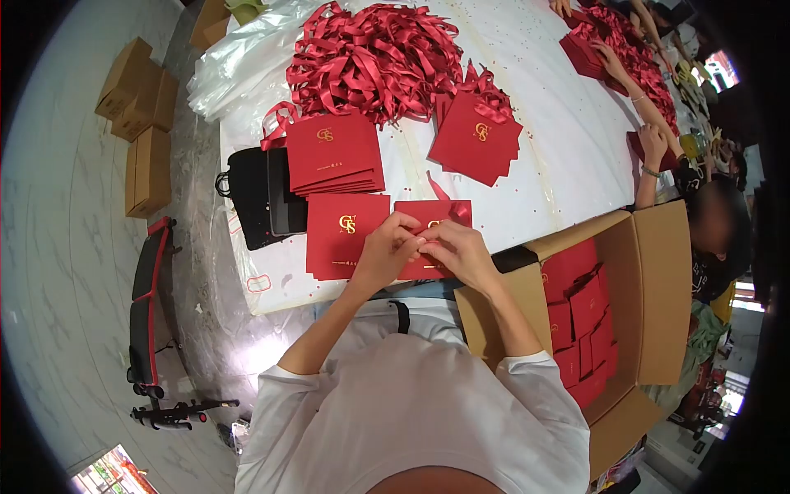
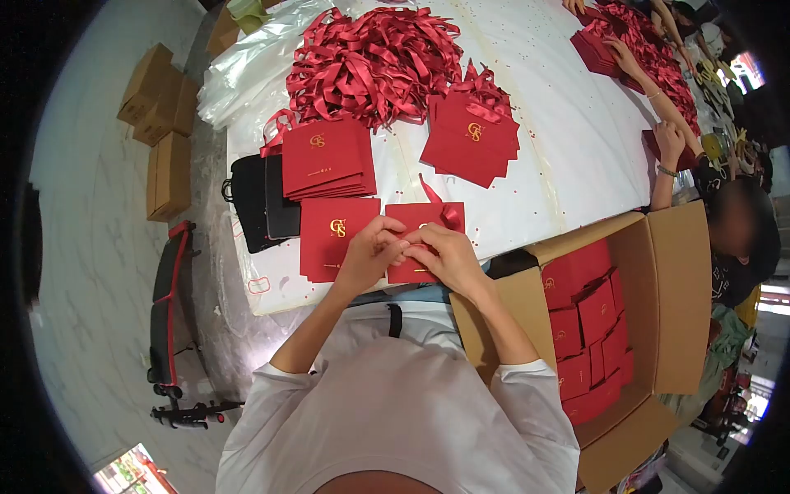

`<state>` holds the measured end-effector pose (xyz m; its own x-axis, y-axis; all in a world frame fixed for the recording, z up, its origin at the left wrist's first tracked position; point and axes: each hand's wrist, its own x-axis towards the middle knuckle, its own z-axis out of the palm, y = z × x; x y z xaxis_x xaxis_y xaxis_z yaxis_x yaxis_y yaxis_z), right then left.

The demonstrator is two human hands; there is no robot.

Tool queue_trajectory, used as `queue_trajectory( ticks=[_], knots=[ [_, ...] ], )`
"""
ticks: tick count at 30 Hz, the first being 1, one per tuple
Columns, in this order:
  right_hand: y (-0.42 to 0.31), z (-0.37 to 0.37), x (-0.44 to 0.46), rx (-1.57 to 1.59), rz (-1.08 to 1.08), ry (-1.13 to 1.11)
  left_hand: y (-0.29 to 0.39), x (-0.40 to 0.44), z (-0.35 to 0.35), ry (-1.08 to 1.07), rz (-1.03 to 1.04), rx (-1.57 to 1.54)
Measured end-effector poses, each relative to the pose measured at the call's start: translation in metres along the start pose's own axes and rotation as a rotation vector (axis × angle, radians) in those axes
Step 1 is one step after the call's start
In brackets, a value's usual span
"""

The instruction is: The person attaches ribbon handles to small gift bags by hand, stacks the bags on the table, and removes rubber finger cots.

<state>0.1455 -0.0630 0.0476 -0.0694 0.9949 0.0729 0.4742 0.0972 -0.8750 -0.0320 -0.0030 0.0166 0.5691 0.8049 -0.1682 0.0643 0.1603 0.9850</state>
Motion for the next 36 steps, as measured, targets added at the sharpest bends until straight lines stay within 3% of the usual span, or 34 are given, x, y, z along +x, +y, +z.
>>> queue_trajectory(
  ticks=[2,5,7,8,11,18,36],
  knots=[
    [0.002,0.001,0.001,-0.002,0.019,0.011,0.005,0.003,-0.004,-0.020,-0.027,-0.013],
    [0.017,0.009,0.002,-0.082,0.006,0.101,0.010,0.015,-0.007,0.004,-0.059,0.244],
    [0.025,0.012,0.004,-0.126,0.030,0.226,0.000,0.029,-0.003,0.273,0.534,0.865],
    [0.027,0.012,0.005,-0.162,0.027,0.246,-0.005,0.033,0.000,0.225,0.394,0.880],
    [0.033,0.017,0.008,-0.212,0.076,0.300,-0.020,0.042,0.004,0.108,0.262,1.031],
    [0.039,0.025,0.010,-0.292,0.090,0.331,-0.012,0.040,0.015,0.079,0.278,1.047],
    [0.025,0.026,0.001,-0.301,0.114,0.408,-0.007,0.039,0.008,0.049,0.214,0.621]
  ],
)
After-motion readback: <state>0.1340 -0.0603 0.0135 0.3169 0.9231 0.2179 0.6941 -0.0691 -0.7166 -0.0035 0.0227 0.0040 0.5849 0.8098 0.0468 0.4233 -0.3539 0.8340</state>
